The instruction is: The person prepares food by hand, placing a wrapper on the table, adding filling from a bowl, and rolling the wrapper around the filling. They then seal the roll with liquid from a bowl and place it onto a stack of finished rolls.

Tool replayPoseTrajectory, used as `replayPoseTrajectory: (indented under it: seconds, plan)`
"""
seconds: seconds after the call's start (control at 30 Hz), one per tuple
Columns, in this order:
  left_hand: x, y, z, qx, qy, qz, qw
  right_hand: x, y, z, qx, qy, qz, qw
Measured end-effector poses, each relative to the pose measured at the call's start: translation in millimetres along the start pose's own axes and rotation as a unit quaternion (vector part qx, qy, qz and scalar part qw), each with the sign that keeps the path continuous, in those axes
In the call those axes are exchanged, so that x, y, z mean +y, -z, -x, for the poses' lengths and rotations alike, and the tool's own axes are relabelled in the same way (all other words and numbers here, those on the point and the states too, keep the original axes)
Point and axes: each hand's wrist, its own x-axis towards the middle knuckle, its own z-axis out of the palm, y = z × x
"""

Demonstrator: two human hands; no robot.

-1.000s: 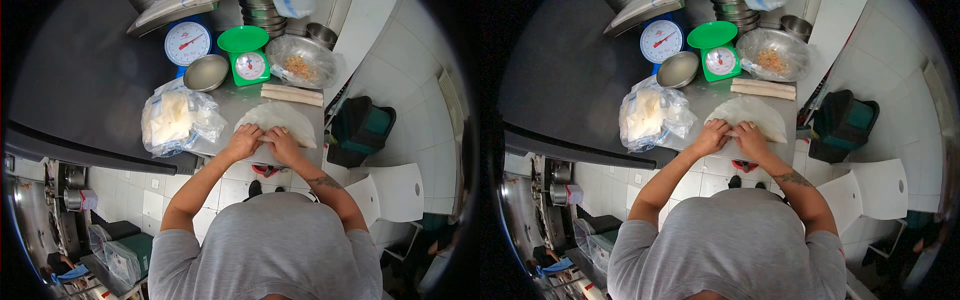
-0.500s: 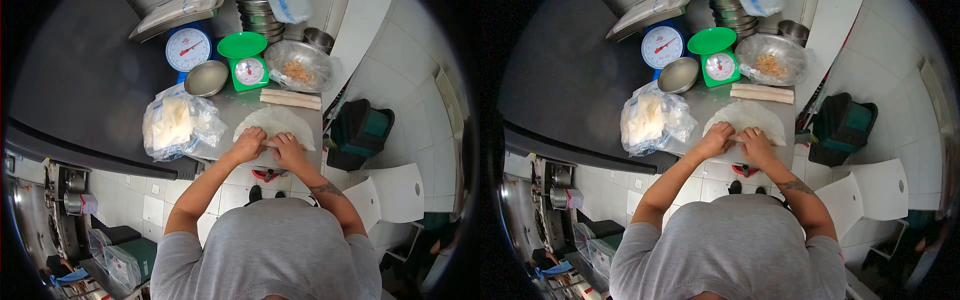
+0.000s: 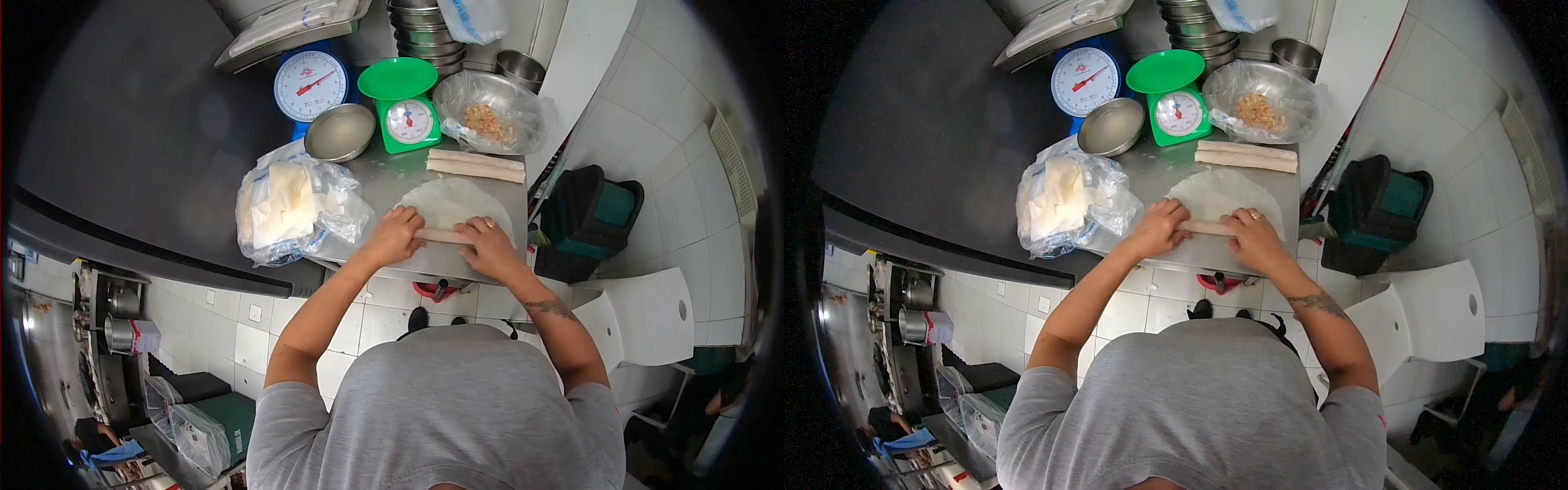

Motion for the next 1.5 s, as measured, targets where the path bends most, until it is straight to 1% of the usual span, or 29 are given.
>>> replayPoseTrajectory:
  seconds: [0.07,0.17,0.27,0.37,0.4,0.47,0.5,0.57,0.67,0.7,0.77,0.8,0.87,0.97,1.0,1.07,1.2,1.27,1.37,1.47,1.5]
  plan:
    - [14.6,1.7,-14.2,0.012,-0.008,0.02,1.0,-18.2,-7.6,-9.5,0.029,0.019,0.04,0.999]
    - [13.3,-24.2,-22.7,-0.024,-0.017,0.044,0.999,-17.1,-29.6,-18.3,-0.014,-0.044,0.073,0.996]
    - [6.8,-29.8,-20.0,-0.026,-0.021,0.028,0.999,-5.3,-23.3,-14.3,-0.034,-0.022,0.028,0.999]
    - [2.4,-27.5,-21.1,-0.031,-0.03,0.034,0.998,4.2,-0.1,-3.5,-0.041,-0.002,-0.008,0.999]
    - [0.4,-24.9,-20.1,-0.035,-0.032,0.038,0.998,14.0,4.4,3.2,-0.038,-0.014,-0.024,0.999]
    - [-1.9,-17.3,-11.2,-0.029,0.0,0.025,0.999,30.5,10.9,18.3,-0.034,-0.04,-0.057,0.997]
    - [-2.3,-15.9,-7.5,-0.026,0.016,0.019,0.999,28.7,12.8,19.8,-0.039,-0.04,-0.052,0.997]
    - [-1.7,-14.3,-3.4,-0.029,0.01,0.008,1.0,24.8,18.0,22.5,-0.043,-0.042,-0.045,0.997]
    - [9.2,-5.4,-13.1,-0.022,-0.004,0.002,1.0,4.1,19.0,12.6,-0.008,-0.016,0.059,0.998]
    - [14.7,-4.4,-18.0,-0.018,-0.008,0.003,1.0,-1.8,13.5,8.1,-0.01,-0.013,0.051,0.999]
    - [21.4,-13.8,-27.0,-0.039,-0.014,0.034,0.999,-7.6,0.0,-0.4,-0.018,-0.005,0.035,0.999]
    - [22.6,-18.1,-29.4,-0.05,-0.016,0.051,0.997,-5.6,-3.9,-1.8,-0.02,-0.018,0.035,0.999]
    - [12.3,-33.8,-28.7,-0.039,-0.02,0.04,0.998,-1.6,-10.5,-2.3,-0.024,-0.046,0.034,0.998]
    - [9.9,-37.3,-28.6,-0.034,-0.038,0.031,0.998,1.7,-3.1,0.5,-0.034,-0.041,0.017,0.998]
    - [9.1,-36.7,-28.8,-0.03,-0.044,0.029,0.998,2.5,0.0,2.7,-0.021,-0.046,0.0,0.999]
    - [4.5,-33.3,-33.4,-0.04,-0.013,0.091,0.995,5.1,5.5,5.7,0.005,-0.053,-0.035,0.998]
    - [5.6,-17.4,-41.3,-0.081,0.037,0.193,0.977,29.3,10.4,7.6,-0.046,-0.076,-0.057,0.994]
    - [-3.3,-23.6,-43.9,-0.06,0.043,0.209,0.975,41.6,9.1,0.0,-0.066,-0.081,-0.077,0.992]
    - [-12.0,-30.1,-47.1,-0.054,0.05,0.213,0.974,35.8,9.8,-2.5,0.015,-0.164,-0.183,0.969]
    - [-16.3,-34.9,-49.7,-0.064,0.056,0.209,0.974,46.7,4.8,5.4,0.023,-0.151,-0.075,0.985]
    - [-17.2,-36.1,-49.2,-0.069,0.058,0.207,0.974,40.9,5.0,5.9,0.036,-0.16,-0.031,0.986]
